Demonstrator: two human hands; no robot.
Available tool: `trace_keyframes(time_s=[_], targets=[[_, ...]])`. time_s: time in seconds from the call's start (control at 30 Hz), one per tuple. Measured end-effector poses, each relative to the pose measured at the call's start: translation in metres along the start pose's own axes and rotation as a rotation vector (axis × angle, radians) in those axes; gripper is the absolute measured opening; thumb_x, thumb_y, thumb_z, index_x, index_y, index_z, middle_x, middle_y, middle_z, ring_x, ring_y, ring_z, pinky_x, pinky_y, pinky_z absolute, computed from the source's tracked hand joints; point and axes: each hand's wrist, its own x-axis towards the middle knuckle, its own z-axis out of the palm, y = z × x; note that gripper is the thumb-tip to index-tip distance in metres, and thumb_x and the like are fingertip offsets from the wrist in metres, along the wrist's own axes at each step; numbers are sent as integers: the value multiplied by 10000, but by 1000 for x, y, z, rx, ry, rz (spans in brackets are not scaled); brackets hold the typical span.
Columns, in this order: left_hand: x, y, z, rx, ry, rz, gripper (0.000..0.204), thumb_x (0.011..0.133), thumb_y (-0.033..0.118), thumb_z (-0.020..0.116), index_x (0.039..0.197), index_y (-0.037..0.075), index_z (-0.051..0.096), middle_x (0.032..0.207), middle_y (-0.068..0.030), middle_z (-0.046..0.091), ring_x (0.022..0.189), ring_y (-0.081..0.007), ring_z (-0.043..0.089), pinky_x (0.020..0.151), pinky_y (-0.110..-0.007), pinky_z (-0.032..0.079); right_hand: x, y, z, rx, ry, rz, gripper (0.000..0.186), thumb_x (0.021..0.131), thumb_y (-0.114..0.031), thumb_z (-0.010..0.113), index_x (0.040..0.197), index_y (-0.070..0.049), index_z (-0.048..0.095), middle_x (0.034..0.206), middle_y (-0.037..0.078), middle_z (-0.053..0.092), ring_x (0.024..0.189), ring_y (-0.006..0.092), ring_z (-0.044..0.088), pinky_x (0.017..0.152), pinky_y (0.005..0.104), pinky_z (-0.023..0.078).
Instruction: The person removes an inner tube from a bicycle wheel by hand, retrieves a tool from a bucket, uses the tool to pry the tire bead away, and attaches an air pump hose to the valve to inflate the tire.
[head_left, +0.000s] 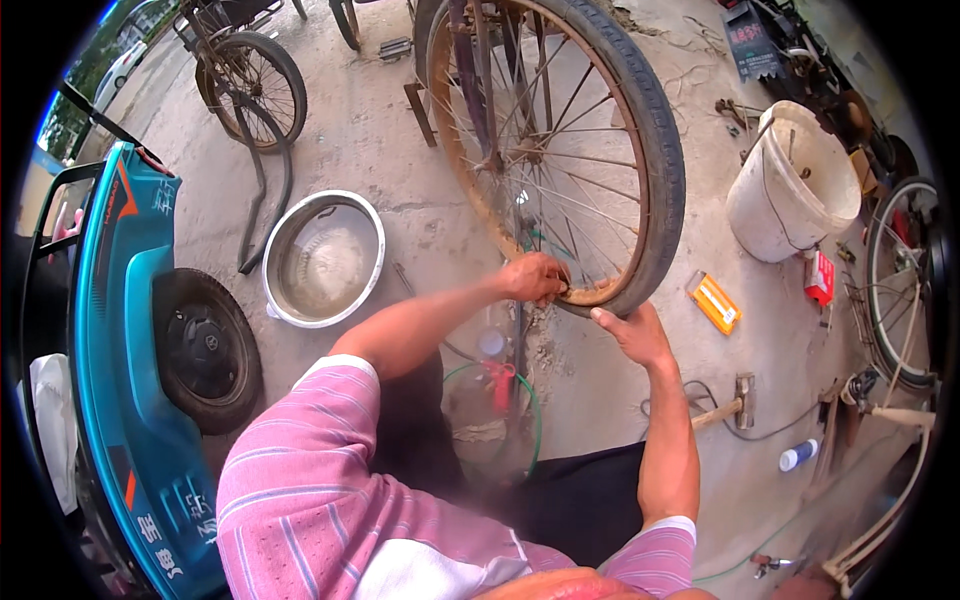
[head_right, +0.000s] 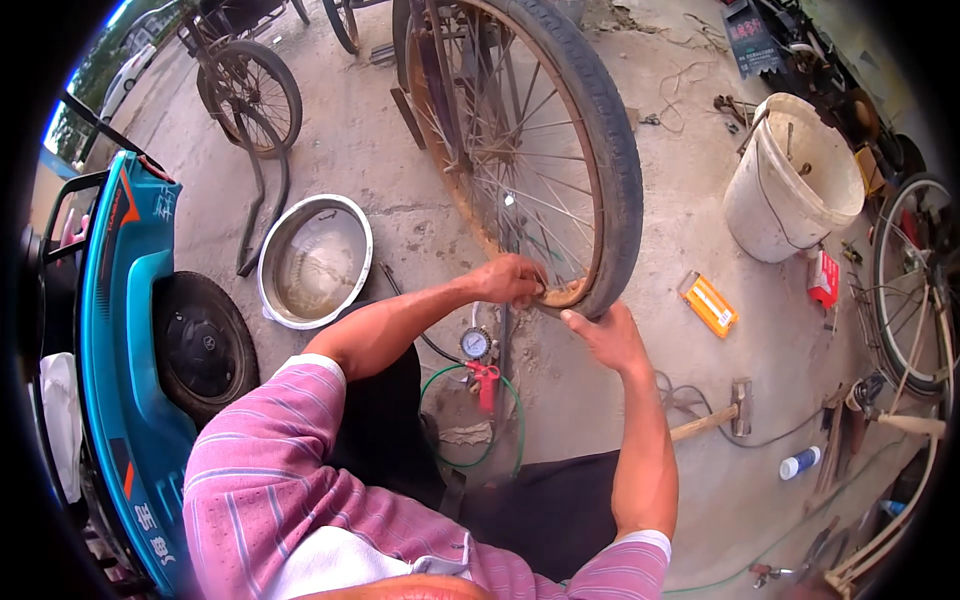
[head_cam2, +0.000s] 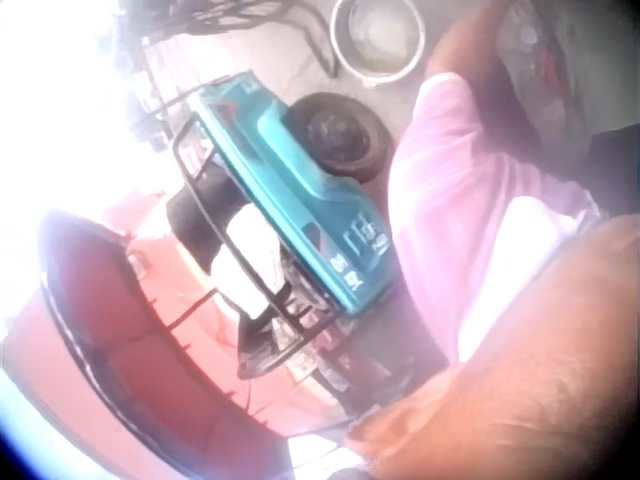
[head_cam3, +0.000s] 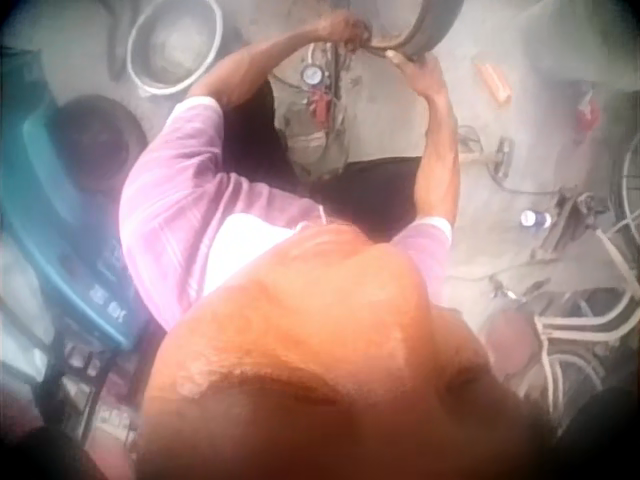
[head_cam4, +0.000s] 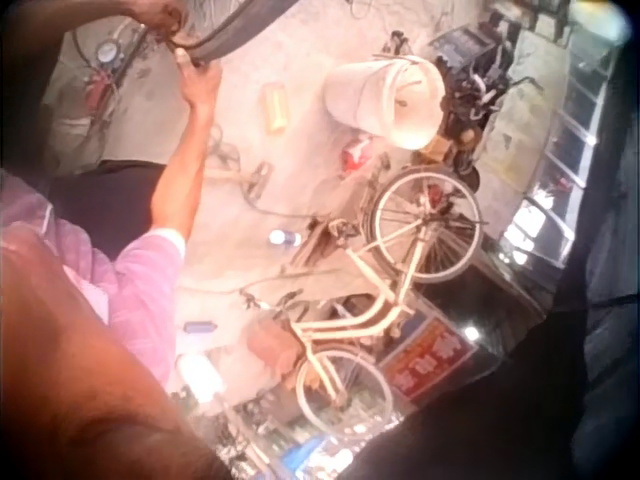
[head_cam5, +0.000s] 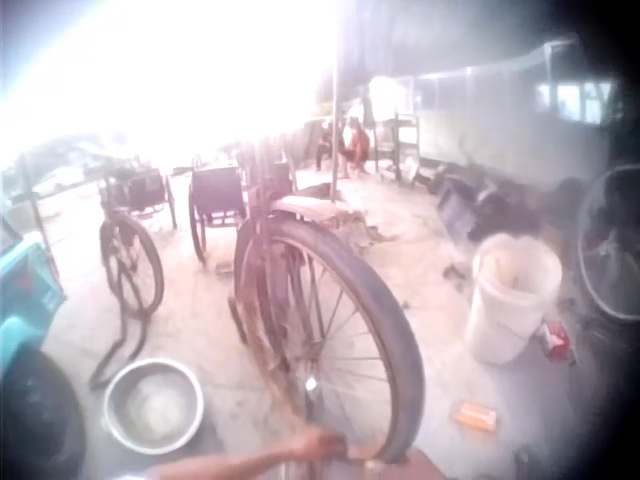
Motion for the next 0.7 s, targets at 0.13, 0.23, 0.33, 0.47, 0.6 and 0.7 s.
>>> trace_keyframes(time_s=[0.13, 0.23, 0.33, 0.47, 0.6, 0.7], targets=[[-5, 13, -8, 110, 7, -63, 252, 971, 181, 645, 1129, -8, 699, 827, -80, 725, 705, -150, 689, 670, -325, 552, 1, -1, -1, 18, -11, 28, 443, 917, -221, 766, 1277, 2, 638, 1170, 89, 699, 1093, 177, 632, 979, 352, 498], [-10, 12, -21, 32, 118, -52, 240, 975, 184, 657, 1101, -14, 707, 821, -70, 725, 704, -139, 681, 666, -317, 549, -1, 1, -1, 14, -28, 44, 461, 922, -227, 766, 1297, 4, 628, 1195, 99, 698, 1107, 182, 634, 986, 357, 499], [-13, 14, -39, 93, 209, -55, 231, 984, 194, 666, 1060, -19, 718, 806, -57, 716, 697, -128, 670, 661, -307, 547, -1, -2, -9, 31, -56, 58, 500, 920, -226, 763, 1326, 19, 603, 1232, 114, 691, 1139, 195, 632, 1017, 369, 491], [-20, 27, -51, 17, 284, -79, 233, 992, 203, 671, 1031, -20, 723, 773, -50, 692, 685, -123, 657, 657, -301, 544, -7, -10, -15, 67, -45, 47, 581, 903, -239, 767, 1365, 45, 561, 1272, 133, 676, 1198, 212, 618, 1082, 392, 457], [-24, 32, -50, 43, 310, -84, 233, 992, 204, 672, 1027, -21, 717, 774, -51, 690, 696, -121, 657, 656, -297, 541, -6, -8, -16, 157, -22, 46, 602, 897, -245, 764, 1383, 41, 554, 1309, 129, 663, 1234, 212, 598, 1091, 375, 443], [-21, 26, -48, 52, 297, -79, 238, 997, 209, 668, 1048, -20, 709, 793, -54, 693, 702, -121, 655, 651, -296, 537, -6, -7, -15, 229, 6, -7, 612, 955, -348, 679, 1406, 43, 542, 1347, 133, 650, 1274, 211, 576, 1127, 361, 404]])
